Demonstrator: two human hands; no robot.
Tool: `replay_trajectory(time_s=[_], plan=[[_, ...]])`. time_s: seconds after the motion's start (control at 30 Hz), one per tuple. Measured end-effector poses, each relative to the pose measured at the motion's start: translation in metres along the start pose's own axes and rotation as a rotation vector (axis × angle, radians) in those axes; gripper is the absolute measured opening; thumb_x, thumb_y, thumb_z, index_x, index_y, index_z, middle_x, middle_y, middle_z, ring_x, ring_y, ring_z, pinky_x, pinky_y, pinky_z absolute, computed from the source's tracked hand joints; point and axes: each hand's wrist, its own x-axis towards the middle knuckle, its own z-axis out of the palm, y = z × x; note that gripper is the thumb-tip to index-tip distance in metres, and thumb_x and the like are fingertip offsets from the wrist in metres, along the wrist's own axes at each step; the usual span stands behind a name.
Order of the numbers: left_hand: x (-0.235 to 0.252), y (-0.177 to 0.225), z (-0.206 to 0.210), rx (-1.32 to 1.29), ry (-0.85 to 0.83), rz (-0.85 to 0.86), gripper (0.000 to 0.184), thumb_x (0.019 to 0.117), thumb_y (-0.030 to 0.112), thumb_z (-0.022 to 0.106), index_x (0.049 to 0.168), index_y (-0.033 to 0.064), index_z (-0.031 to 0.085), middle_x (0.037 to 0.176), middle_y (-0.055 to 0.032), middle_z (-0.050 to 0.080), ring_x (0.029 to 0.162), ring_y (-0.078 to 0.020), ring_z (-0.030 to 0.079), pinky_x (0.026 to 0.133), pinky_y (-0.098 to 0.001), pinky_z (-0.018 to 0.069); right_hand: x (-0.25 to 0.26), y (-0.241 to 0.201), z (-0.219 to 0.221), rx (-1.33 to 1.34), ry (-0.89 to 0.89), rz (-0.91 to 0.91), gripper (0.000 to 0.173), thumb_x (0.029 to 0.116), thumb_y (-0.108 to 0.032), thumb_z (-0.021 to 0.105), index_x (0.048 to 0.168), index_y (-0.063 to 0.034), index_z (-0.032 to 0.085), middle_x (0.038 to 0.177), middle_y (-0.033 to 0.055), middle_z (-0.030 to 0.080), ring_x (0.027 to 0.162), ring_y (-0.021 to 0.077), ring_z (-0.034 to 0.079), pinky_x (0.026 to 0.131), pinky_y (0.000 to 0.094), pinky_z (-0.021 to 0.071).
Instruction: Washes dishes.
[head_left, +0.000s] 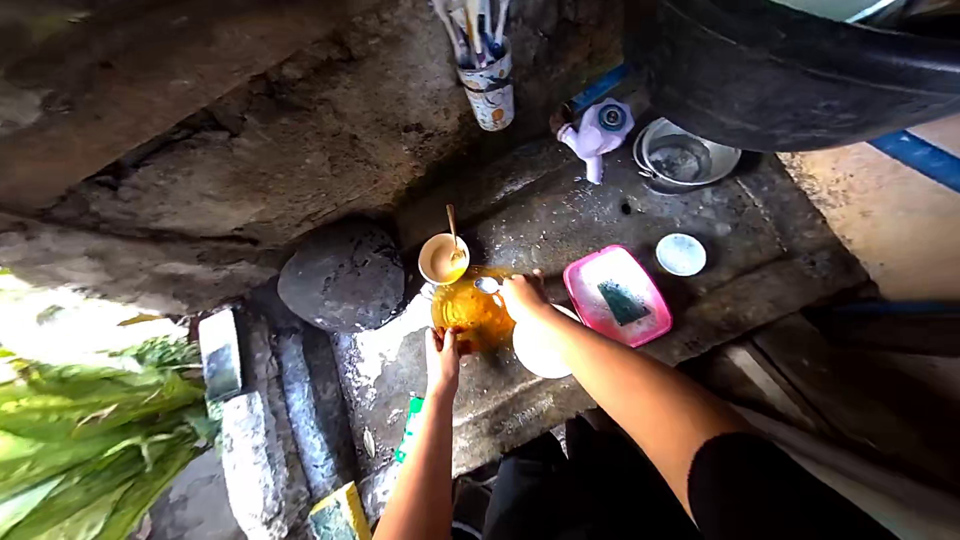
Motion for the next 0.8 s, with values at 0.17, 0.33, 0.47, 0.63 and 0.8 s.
replay_trajectory(time_s=[0.17, 0.33, 0.47, 0.63, 0.8], plan=[[0.008, 0.024, 0.000, -0.096, -0.046, -0.041, 0.034, 0.1106, 0.013, 0.041, 0.142, 0.0022, 0.032, 0.099, -0.0170, 0.072, 0.064, -0.0218, 0.070, 0.058, -0.0350, 0.0601, 0.007, 0.003, -0.027, 0.109, 0.010, 0.112, 0.035, 0.0999, -0.032, 0.066, 0.114, 0.0004, 0.071, 0.120, 0.0224, 0.070, 0.116, 0.0388, 0.065, 0.102, 0.0612, 0.0476], [0.015, 0.081, 0.014, -0.103, -0.115, -0.144, 0.025, 0.1090, 0.010, 0.041, 0.132, 0.0013, 0.043, 0.089, -0.0170, 0.072, 0.059, -0.0188, 0.067, 0.051, -0.0297, 0.0564, 0.030, 0.048, -0.047, 0.727, -0.266, 0.171, 0.035, 0.0989, -0.033, 0.069, 0.110, 0.0000, 0.065, 0.082, 0.0078, 0.069, 0.065, 0.0135, 0.066, 0.062, 0.0295, 0.0569], [0.018, 0.131, 0.046, -0.042, -0.284, -0.316, 0.021, 0.1081, 0.010, 0.039, 0.126, 0.0007, 0.047, 0.086, -0.0158, 0.071, 0.059, -0.0162, 0.065, 0.051, -0.0258, 0.0528, 0.008, 0.068, -0.064, 1.329, -0.309, 0.073, 0.034, 0.0971, -0.012, 0.066, 0.127, 0.0004, 0.056, 0.099, 0.0147, 0.069, 0.083, 0.0247, 0.071, 0.075, 0.0426, 0.0628], [0.019, 0.160, 0.093, -0.022, -0.450, -0.434, 0.029, 0.1103, 0.020, 0.041, 0.130, 0.0013, 0.049, 0.091, -0.0141, 0.071, 0.063, -0.0142, 0.065, 0.054, -0.0239, 0.0535, -0.025, 0.083, -0.086, 1.405, -0.136, 0.112, 0.026, 0.0998, -0.009, 0.053, 0.124, 0.0006, 0.057, 0.099, 0.0164, 0.070, 0.082, 0.0270, 0.072, 0.070, 0.0427, 0.0623], [0.012, 0.163, 0.102, -0.104, -0.566, -0.369, 0.047, 0.1124, 0.044, 0.031, 0.134, 0.0028, 0.043, 0.103, -0.0168, 0.072, 0.074, -0.0229, 0.073, 0.066, -0.0330, 0.0614, -0.048, 0.118, -0.123, 1.584, 0.232, 0.192, 0.027, 0.0990, -0.008, 0.051, 0.124, 0.0004, 0.055, 0.098, 0.0162, 0.068, 0.080, 0.0266, 0.071, 0.070, 0.0428, 0.0621]])
